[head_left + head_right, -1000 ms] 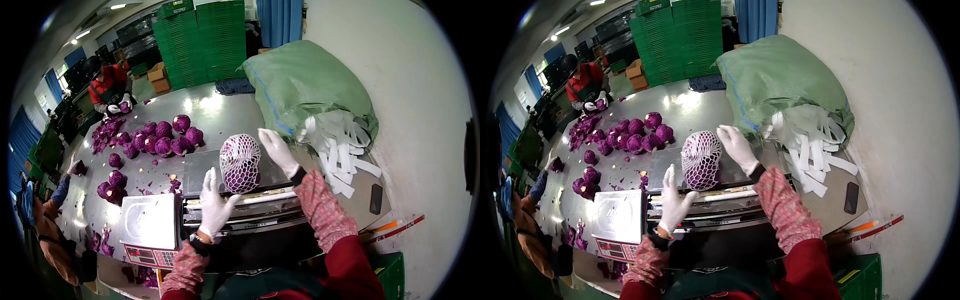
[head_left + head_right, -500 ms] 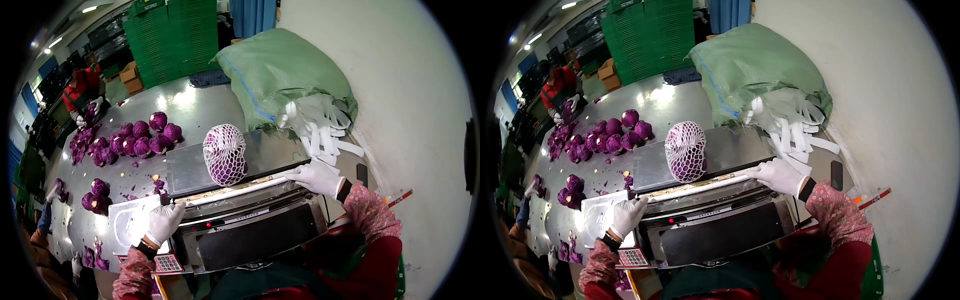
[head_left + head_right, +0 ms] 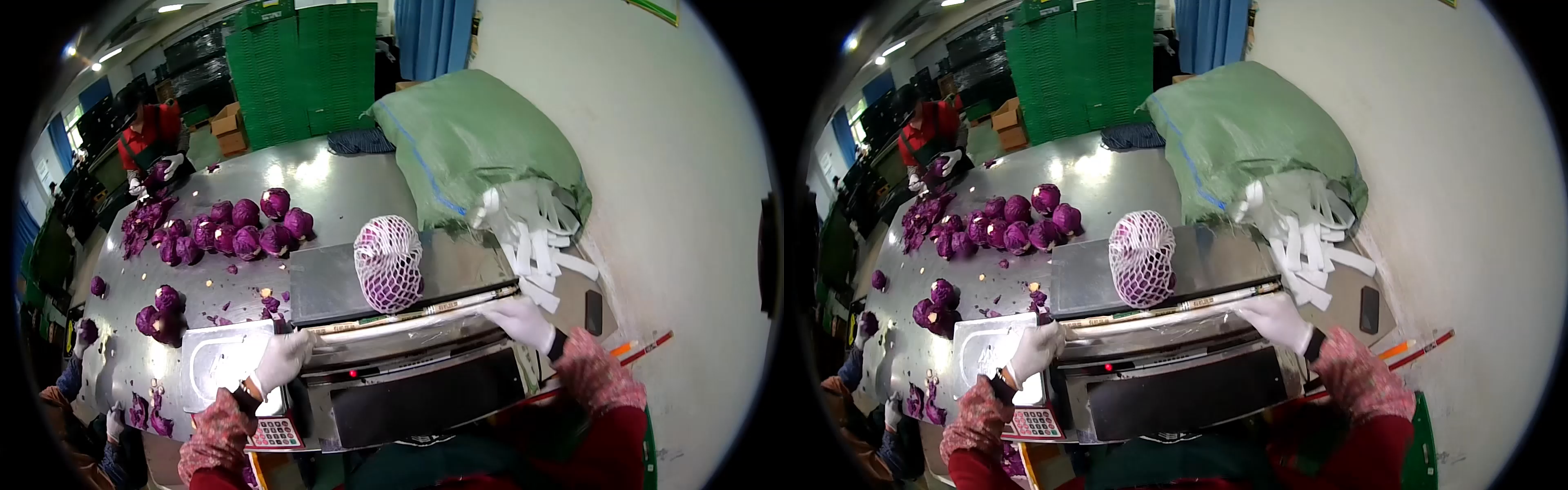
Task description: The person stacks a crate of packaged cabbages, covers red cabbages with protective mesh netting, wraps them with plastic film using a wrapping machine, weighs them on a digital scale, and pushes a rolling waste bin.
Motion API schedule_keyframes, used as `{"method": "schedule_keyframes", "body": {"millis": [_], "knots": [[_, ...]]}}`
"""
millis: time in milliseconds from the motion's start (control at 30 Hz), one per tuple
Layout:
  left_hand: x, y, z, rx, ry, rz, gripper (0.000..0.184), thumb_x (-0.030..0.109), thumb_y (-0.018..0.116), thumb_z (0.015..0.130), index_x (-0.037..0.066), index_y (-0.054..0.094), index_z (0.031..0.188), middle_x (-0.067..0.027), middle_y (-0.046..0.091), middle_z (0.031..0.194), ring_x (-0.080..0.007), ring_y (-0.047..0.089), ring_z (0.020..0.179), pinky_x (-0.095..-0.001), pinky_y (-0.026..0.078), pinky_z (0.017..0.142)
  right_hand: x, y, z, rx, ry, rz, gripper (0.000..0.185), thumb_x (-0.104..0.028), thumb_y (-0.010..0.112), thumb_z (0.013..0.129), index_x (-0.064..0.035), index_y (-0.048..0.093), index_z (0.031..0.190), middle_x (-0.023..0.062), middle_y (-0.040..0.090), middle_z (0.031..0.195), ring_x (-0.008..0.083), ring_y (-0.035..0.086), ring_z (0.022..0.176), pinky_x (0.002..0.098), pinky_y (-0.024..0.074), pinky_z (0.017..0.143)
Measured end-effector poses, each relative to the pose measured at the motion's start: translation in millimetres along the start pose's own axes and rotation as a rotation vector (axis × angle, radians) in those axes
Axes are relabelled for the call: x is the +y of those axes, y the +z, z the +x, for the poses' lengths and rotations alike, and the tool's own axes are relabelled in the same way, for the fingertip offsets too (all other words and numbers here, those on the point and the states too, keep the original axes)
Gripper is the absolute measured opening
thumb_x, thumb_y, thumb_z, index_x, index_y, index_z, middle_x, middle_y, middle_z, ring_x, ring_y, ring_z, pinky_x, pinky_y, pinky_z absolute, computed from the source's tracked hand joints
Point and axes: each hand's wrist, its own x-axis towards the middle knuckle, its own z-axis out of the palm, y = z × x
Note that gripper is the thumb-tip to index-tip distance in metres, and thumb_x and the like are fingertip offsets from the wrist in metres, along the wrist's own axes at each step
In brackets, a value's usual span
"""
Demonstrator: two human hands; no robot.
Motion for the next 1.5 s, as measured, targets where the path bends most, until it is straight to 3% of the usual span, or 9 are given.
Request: {"method": "schedule_keyframes", "body": {"millis": [100,200,333,500,633,933,1267,1400,1500], "knots": [[48.2,-30.4,-11.6,0.142,-0.195,-0.579,0.013,-0.001,0.046,0.095,0.003,0.058,0.091,-0.0076,0.063,0.072,-0.0135,0.059,0.051,-0.0231,0.044,0.045,-39.7,-49.0,0.9,0.172,0.012,0.103,0.011,-0.002,0.063,0.087,0.0012,0.071,0.093,0.0115,0.068,0.072,0.0207,0.066,0.064,0.0304,0.0510,0.062],[99.2,-61.4,16.9,0.461,0.266,-0.667,0.015,0.014,0.046,0.102,0.003,0.049,0.093,-0.0121,0.063,0.070,-0.0184,0.063,0.053,-0.0254,0.048,0.043,-59.6,-86.0,27.2,0.225,0.270,0.508,0.014,0.002,0.059,0.088,0.0018,0.070,0.097,0.0106,0.065,0.071,0.0180,0.060,0.059,0.0278,0.0481,0.058],[81.0,-75.6,130.9,0.790,0.268,-0.568,0.016,0.012,0.049,0.100,0.005,0.058,0.110,-0.0099,0.066,0.088,-0.0169,0.066,0.074,-0.0281,0.055,0.063,-25.5,-56.5,143.5,0.507,-0.285,0.016,0.032,0.010,0.050,0.084,0.0024,0.063,0.113,0.0147,0.066,0.100,0.0251,0.062,0.084,0.0362,0.0490,0.078],[-54.3,6.0,176.5,-0.219,0.004,0.069,0.069,0.003,0.066,0.083,0.005,0.034,0.144,-0.0244,0.046,0.137,-0.0349,0.046,0.129,-0.0405,0.047,0.100,67.1,16.2,155.2,-0.246,-0.423,-0.294,0.084,-0.002,0.066,0.069,0.0078,0.027,0.143,0.0317,0.043,0.137,0.0415,0.057,0.110,0.0459,0.0463,0.097],[-9.3,21.1,152.0,-0.157,0.198,0.008,0.088,-0.008,0.059,0.078,0.004,0.012,0.152,-0.0383,-0.003,0.149,-0.0502,0.028,0.136,-0.0424,0.039,0.109,37.0,39.0,149.2,-0.380,-0.277,-0.148,0.095,-0.009,0.076,0.066,0.0028,0.025,0.145,0.0328,0.015,0.151,0.0459,0.058,0.104,0.0469,0.0480,0.095],[6.9,37.4,167.4,-0.074,0.449,-0.028,0.072,0.016,0.077,0.078,0.016,0.043,0.142,-0.0314,0.018,0.150,-0.0463,0.027,0.139,-0.0434,0.035,0.111,24.8,70.7,144.7,-0.151,-0.255,0.300,0.094,-0.027,0.083,0.072,-0.0141,0.028,0.148,0.0254,0.008,0.157,0.0403,0.020,0.144,0.0408,0.0321,0.113],[138.5,11.4,10.3,-0.433,-0.078,-0.252,0.082,0.030,0.086,0.070,0.008,0.046,0.138,-0.0160,0.045,0.124,-0.0296,0.050,0.119,-0.0362,0.043,0.102,-109.3,-22.0,32.0,-0.579,0.023,0.454,0.095,-0.047,0.081,0.071,-0.0092,0.036,0.145,0.0180,0.045,0.143,0.0324,0.049,0.129,0.0394,0.0415,0.106],[126.8,40.3,-41.0,-0.648,-0.462,-0.912,0.078,0.041,0.070,0.087,0.007,0.032,0.145,-0.0133,0.053,0.128,-0.0235,0.057,0.115,-0.0334,0.049,0.095,-138.0,-27.1,24.7,-1.121,0.600,0.614,0.080,-0.061,0.065,0.082,-0.0026,0.045,0.132,0.0137,0.070,0.080,0.0200,0.068,0.059,0.0293,0.0546,0.054],[95.9,72.3,-64.0,-0.698,-0.634,-1.311,0.071,0.049,0.047,0.098,0.012,0.019,0.151,-0.0149,0.054,0.130,-0.0255,0.061,0.111,-0.0398,0.054,0.092,-102.8,28.4,7.5,-1.254,0.888,0.787,0.083,-0.073,0.036,0.090,0.0026,0.053,0.120,0.0136,0.067,0.071,0.0168,0.067,0.054,0.0233,0.0512,0.042]]}}
